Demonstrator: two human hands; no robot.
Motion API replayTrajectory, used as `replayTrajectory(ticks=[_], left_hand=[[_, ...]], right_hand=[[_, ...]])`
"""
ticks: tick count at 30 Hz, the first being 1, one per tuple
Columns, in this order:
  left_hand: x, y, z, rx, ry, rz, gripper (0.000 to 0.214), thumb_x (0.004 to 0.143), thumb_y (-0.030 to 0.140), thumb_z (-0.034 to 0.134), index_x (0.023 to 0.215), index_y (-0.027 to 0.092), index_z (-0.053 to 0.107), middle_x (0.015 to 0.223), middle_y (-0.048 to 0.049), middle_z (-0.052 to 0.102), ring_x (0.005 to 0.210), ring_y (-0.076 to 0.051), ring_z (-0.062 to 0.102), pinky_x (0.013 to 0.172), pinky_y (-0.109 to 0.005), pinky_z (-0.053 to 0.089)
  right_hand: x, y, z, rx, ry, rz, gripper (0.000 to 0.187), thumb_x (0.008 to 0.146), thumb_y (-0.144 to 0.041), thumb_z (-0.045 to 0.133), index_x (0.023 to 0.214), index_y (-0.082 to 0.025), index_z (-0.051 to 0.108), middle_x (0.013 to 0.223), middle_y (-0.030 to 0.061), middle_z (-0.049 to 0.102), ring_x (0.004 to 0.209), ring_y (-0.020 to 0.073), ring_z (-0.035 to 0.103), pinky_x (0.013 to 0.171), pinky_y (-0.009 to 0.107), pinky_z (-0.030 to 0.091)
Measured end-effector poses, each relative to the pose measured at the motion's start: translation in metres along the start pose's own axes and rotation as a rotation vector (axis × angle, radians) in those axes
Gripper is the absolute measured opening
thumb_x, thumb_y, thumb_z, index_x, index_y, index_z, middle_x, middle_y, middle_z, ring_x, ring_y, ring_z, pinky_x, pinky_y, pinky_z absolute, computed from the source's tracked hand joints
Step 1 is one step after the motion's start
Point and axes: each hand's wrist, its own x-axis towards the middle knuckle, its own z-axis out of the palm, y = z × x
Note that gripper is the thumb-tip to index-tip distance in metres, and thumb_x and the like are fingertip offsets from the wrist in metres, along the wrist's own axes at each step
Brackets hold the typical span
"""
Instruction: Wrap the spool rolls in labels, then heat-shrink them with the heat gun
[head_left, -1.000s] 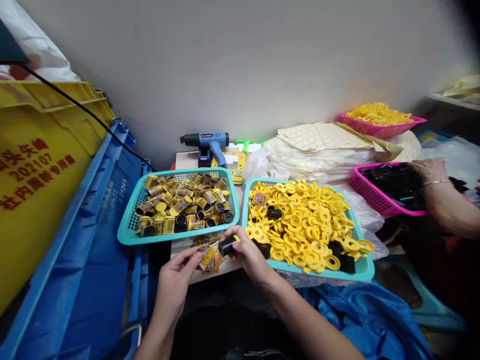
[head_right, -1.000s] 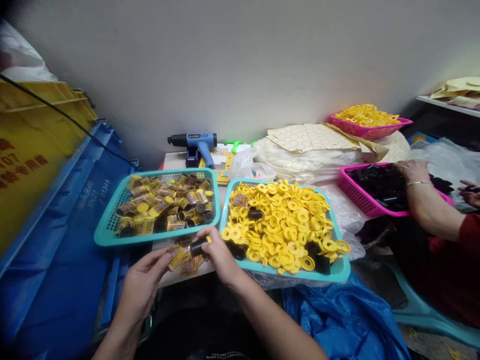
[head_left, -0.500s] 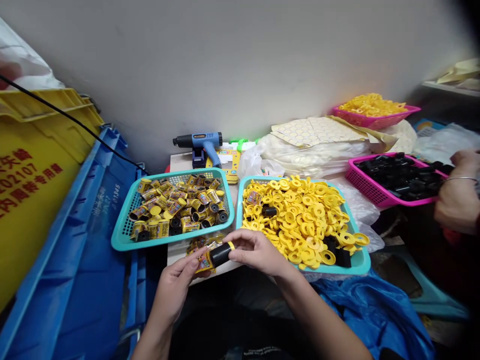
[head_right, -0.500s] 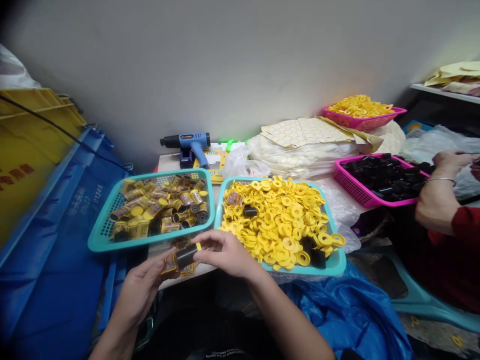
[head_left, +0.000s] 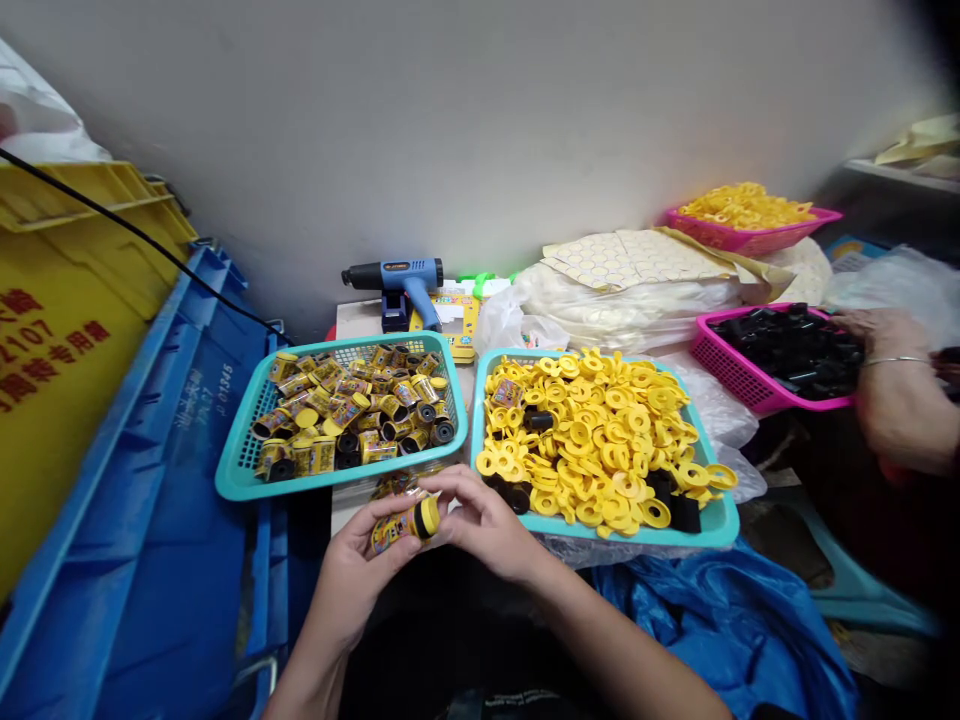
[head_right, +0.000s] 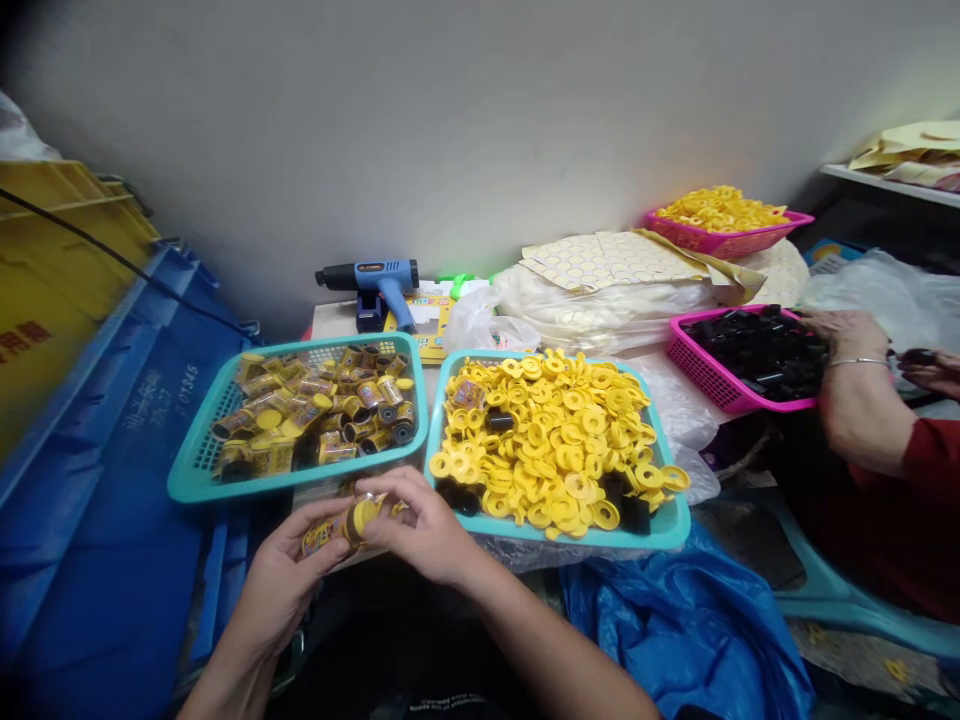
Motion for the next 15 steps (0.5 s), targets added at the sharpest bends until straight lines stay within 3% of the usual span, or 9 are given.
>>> replayTrajectory(ticks=[3,5,11,15], left_hand=[[0.000,0.002,0.003,-0.002,0.021,-0.006,0.034,0.050,0.030,0.087,0.082,0.022,0.076,0.094,-0.0057,0.075,0.090,-0.021,0.069,0.080,-0.027,0.055],[0.000,0.005,0.005,-0.006,0.037,-0.041,0.035,0.046,0.029,0.088,0.079,0.022,0.076,0.089,-0.0058,0.076,0.086,-0.021,0.070,0.077,-0.027,0.056],[-0.001,0.005,0.007,0.031,-0.040,-0.070,0.037,0.047,0.031,0.087,0.080,0.019,0.076,0.088,-0.0078,0.075,0.079,-0.022,0.068,0.071,-0.030,0.055],[-0.004,0.003,0.009,-0.072,-0.123,-0.050,0.035,0.062,0.039,0.081,0.089,0.020,0.070,0.089,-0.0062,0.071,0.079,-0.019,0.064,0.072,-0.029,0.052]], right_hand=[[0.000,0.009,0.010,0.423,-0.064,0.251,0.045,0.077,-0.048,0.073,0.115,-0.025,0.062,0.096,0.0019,0.059,0.076,0.0115,0.059,0.057,0.020,0.047],[0.000,0.014,0.016,0.580,-0.094,0.318,0.048,0.072,-0.047,0.078,0.109,-0.022,0.062,0.091,0.0010,0.061,0.070,0.0100,0.060,0.053,0.018,0.048],[0.000,0.019,0.022,0.587,-0.059,0.267,0.042,0.069,-0.040,0.081,0.098,-0.019,0.059,0.082,-0.0021,0.060,0.060,0.0075,0.058,0.048,0.017,0.051],[-0.001,0.017,0.015,0.611,-0.081,0.235,0.045,0.072,-0.050,0.076,0.099,-0.019,0.057,0.080,-0.0010,0.062,0.060,0.0093,0.060,0.047,0.018,0.050]])
